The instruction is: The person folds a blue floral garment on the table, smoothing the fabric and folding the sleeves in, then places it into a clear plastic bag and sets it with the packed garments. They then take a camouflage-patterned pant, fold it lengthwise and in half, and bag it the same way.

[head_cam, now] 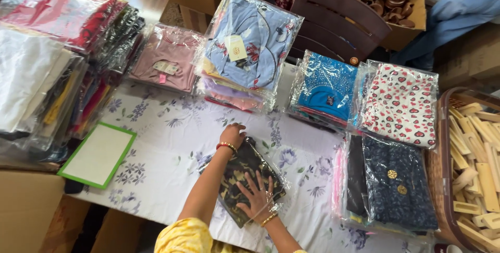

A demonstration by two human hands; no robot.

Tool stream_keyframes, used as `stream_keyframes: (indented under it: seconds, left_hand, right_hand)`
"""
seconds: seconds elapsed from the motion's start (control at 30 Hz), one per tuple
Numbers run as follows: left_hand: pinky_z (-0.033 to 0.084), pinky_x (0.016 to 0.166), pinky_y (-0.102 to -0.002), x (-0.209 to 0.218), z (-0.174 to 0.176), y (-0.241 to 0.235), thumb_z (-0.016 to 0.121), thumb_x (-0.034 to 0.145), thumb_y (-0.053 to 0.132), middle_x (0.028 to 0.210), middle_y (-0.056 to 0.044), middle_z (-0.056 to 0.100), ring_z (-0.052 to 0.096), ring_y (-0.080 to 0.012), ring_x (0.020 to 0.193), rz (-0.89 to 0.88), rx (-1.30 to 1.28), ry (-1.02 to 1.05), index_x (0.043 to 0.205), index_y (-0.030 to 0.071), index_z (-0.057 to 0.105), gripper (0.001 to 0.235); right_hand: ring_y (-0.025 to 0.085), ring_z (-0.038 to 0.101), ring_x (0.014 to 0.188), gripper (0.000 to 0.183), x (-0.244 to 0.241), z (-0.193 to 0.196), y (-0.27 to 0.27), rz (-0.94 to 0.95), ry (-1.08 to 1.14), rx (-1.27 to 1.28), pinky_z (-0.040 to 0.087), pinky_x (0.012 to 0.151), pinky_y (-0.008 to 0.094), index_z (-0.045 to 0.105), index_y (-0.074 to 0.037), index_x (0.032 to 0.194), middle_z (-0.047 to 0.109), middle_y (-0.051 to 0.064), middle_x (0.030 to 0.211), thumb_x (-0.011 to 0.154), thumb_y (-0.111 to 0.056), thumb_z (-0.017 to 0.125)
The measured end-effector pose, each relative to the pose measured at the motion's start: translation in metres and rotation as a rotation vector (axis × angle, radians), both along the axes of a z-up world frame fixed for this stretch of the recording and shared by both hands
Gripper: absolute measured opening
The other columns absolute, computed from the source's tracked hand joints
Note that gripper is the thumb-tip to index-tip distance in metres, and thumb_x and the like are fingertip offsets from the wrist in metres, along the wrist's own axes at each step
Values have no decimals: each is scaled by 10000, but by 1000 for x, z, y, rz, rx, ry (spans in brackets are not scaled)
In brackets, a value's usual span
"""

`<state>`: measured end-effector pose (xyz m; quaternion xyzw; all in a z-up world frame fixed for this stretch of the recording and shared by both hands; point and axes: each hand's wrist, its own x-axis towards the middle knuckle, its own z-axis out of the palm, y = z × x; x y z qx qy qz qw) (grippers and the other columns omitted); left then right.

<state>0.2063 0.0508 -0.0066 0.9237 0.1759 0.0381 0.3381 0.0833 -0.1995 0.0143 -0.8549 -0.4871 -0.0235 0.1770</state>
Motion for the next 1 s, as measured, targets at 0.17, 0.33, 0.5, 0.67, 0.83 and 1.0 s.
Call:
stream_keyframes:
  seconds: [0.17,0.33,0.5,0.67,0.83,1.0]
  left_hand:
    - [514,971,-441,32,1,0,685,862,236,1133,-66,718,584,-324,1197,31,69,266,1023,177,792,203]
    - [545,913,-479,56,-68,24,626,964,241,1075,-148,737,673,-385,1058,209,1,298,1015,136,784,197]
    - [567,871,-425,48,-36,15,729,809,217,999,-97,764,718,-311,966,-138,-53,214,938,186,780,142]
    - [571,839,-433,53,-53,11,747,834,272,999,-102,760,719,-321,954,-44,-29,287,937,183,787,142]
    - [566,812,-439,55,-72,19,717,860,276,992,-119,762,724,-335,929,136,-138,216,960,184,796,157]
    - [538,743,-440,34,-26,29,707,917,367,922,-130,754,709,-337,842,414,-271,-52,999,113,733,268]
  right_hand:
    - [438,131,1503,805,3,4,0,9,62,-43,21,1117,734,423,-318,1534,214,93,1662,834,-601,703]
    - [450,143,1499,783,2,7,1,13,70,-32,34,1116,736,454,-313,1522,226,87,1662,839,-592,713]
    - [447,155,1499,742,4,1,0,6,37,-12,56,1119,730,473,-323,1522,238,73,1667,872,-615,680]
    - [447,166,1501,743,3,4,2,6,43,-20,61,1119,730,463,-322,1531,242,84,1668,879,-617,663]
    - [449,167,1501,766,4,5,3,4,30,-17,66,1112,737,433,-320,1543,232,83,1669,878,-626,658]
    - [457,165,1494,790,6,6,6,5,50,-90,67,1109,743,404,-339,1542,196,70,1669,848,-597,680]
